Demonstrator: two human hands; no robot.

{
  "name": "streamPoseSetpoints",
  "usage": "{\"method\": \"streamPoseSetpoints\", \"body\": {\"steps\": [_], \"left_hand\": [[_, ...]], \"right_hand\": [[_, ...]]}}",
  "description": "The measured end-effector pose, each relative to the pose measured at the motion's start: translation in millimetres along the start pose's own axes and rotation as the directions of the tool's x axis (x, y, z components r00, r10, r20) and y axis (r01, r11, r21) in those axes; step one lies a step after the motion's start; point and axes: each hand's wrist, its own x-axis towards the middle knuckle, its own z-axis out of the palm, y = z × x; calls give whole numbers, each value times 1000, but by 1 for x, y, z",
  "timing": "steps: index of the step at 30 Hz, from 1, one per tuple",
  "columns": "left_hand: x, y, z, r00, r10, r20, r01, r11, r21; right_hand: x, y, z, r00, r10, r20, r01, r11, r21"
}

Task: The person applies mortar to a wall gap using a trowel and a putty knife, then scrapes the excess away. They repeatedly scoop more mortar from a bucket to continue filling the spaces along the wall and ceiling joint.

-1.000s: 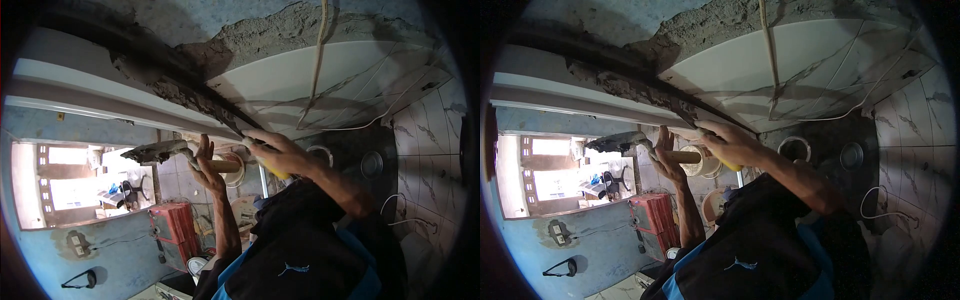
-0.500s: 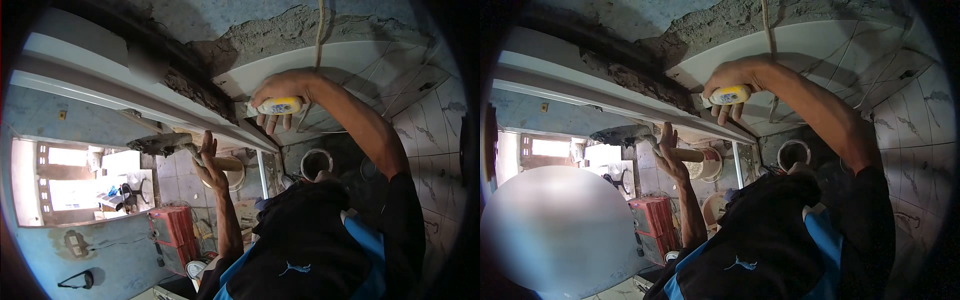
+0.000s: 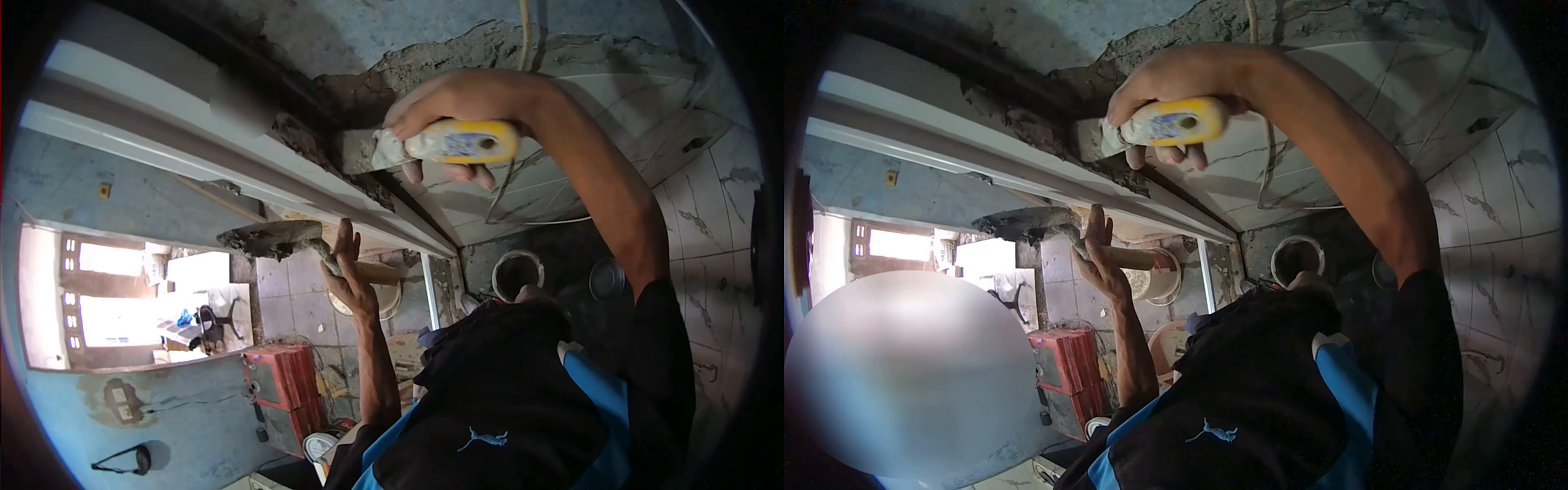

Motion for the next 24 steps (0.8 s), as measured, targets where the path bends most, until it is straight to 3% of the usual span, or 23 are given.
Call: {"method": "streamPoseSetpoints", "body": {"steps": [1, 2, 4, 5, 6, 7, 8, 10, 11, 13, 16, 18, 20, 24], "left_hand": [[-2, 1, 1, 1000, 1, -28, 0, 1000, 26], [-5, 6, 0, 998, 0, -58, 2, 999, 36], [-12, 23, 1, 973, -209, -101, 209, 978, -8], [-14, 35, 3, 968, -219, -121, 232, 968, 98], [-22, 31, -1, 970, -188, -153, 214, 960, 182], [-30, 41, -1, 950, -234, -206, 283, 925, 253], [-38, 52, -1, 927, -277, -254, 350, 883, 314], [-52, 60, -3, 911, -290, -292, 388, 843, 374], [-57, 63, -4, 901, -311, -303, 421, 798, 431], [-63, 68, -2, 902, -285, -323, 418, 760, 497], [-70, 73, 0, 896, -280, -344, 440, 658, 611], [-80, 63, -2, 922, -129, -364, 353, 666, 658], [-82, 63, -5, 939, -91, -333, 310, 648, 696], [-85, 59, -11, 965, 31, -261, 192, 595, 781]], "right_hand": [[-9, 2, 2, 997, -71, 20, 70, 997, 16], [-23, 3, 9, 995, -74, -61, 75, 997, 8], [-38, 18, 25, 977, -155, -148, 141, 985, -98], [-42, 31, 33, 959, -233, -158, 204, 962, -182], [-36, 59, 40, 863, -489, -127, 394, 809, -437], [-30, 85, 51, 706, -707, -37, 525, 557, -644], [-34, 93, 69, 707, -707, -7, 543, 549, -636], [-37, 101, 99, 717, -694, -59, 210, 297, -931], [-30, 104, 104, 716, -696, -52, 220, 296, -929], [-19, 109, 115, 657, -742, 134, 158, -39, -987], [-9, 101, 123, 670, -723, 169, 136, -104, -985], [-4, 96, 124, 655, -732, 187, 148, -119, -982], [-1, 94, 127, 683, -696, 223, 108, -206, -973], [1, 105, 131, 730, -665, 155, 53, -171, -984]]}}
